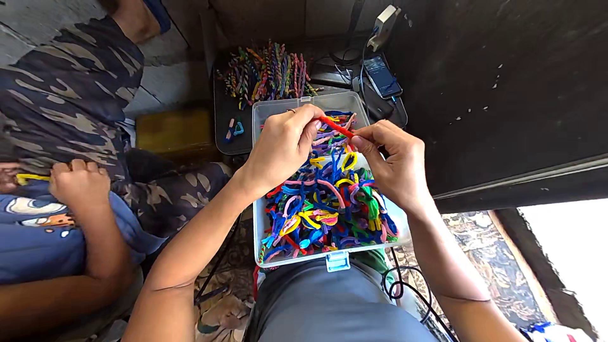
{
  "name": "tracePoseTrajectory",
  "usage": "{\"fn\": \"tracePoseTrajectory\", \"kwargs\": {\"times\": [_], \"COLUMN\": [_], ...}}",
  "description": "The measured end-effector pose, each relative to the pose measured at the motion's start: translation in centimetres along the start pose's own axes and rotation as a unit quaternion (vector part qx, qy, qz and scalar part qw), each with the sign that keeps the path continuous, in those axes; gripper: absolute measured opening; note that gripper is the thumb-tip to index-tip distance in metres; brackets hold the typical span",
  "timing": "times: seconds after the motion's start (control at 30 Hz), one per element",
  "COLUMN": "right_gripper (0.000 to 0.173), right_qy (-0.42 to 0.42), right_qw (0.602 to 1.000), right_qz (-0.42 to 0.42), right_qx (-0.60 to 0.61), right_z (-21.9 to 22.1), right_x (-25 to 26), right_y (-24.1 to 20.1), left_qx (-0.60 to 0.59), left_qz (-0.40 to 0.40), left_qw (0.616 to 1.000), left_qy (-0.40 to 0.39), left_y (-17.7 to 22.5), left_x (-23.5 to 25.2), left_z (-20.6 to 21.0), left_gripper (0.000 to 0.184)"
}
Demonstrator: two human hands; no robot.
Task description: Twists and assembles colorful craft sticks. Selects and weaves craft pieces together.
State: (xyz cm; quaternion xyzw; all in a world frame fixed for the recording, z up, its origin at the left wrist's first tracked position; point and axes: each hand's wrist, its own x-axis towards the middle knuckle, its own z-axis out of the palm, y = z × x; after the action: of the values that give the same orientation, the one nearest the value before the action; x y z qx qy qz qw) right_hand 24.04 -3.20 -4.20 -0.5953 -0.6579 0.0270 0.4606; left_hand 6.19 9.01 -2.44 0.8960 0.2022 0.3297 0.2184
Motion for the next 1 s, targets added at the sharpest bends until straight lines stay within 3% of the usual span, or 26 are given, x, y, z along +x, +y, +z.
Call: {"fn": "tracePoseTrajectory", "kwargs": {"times": [0.2, 0.27, 0.4, 0.5, 0.57, 0.67, 0.87, 1.0], "right_gripper": [0.015, 0.015, 0.017, 0.018, 0.017, 0.017, 0.019, 0.022], "right_qy": [0.055, 0.075, 0.074, 0.052, 0.031, -0.017, -0.135, -0.076], "right_qw": [0.995, 0.993, 0.995, 0.998, 0.997, 0.988, 0.941, 0.970], "right_qz": [-0.054, -0.066, -0.053, -0.029, -0.008, 0.029, 0.040, 0.039], "right_qx": [-0.059, -0.059, -0.034, 0.020, 0.068, 0.148, 0.309, 0.230], "right_z": [0.3, 0.3, 0.2, 0.2, 0.1, -0.2, -0.5, -1.8], "right_x": [-0.4, -0.5, -0.6, -0.7, -0.8, -1.1, -1.5, -0.7], "right_y": [-0.7, -0.9, -0.9, -0.7, -0.6, -0.7, -2.6, -2.4], "left_qx": [-0.020, -0.095, -0.356, -0.459, -0.480, -0.435, -0.172, 0.078], "left_qz": [-0.009, -0.016, -0.065, -0.077, -0.083, -0.068, -0.007, 0.126], "left_qw": [1.000, 0.995, 0.931, 0.883, 0.870, 0.897, 0.984, 0.986], "left_qy": [-0.014, -0.016, -0.037, -0.064, -0.072, -0.047, 0.049, 0.071], "left_y": [0.3, 0.4, 1.0, 1.0, 0.9, 0.9, 1.3, 0.5], "left_x": [-0.6, -0.7, -0.5, -0.4, -0.5, -0.6, -1.2, -2.1], "left_z": [0.0, -0.1, -1.0, -1.6, -1.7, -1.8, -0.7, 0.4], "left_gripper": [0.022, 0.023, 0.016, 0.018, 0.019, 0.017, 0.012, 0.017]}}
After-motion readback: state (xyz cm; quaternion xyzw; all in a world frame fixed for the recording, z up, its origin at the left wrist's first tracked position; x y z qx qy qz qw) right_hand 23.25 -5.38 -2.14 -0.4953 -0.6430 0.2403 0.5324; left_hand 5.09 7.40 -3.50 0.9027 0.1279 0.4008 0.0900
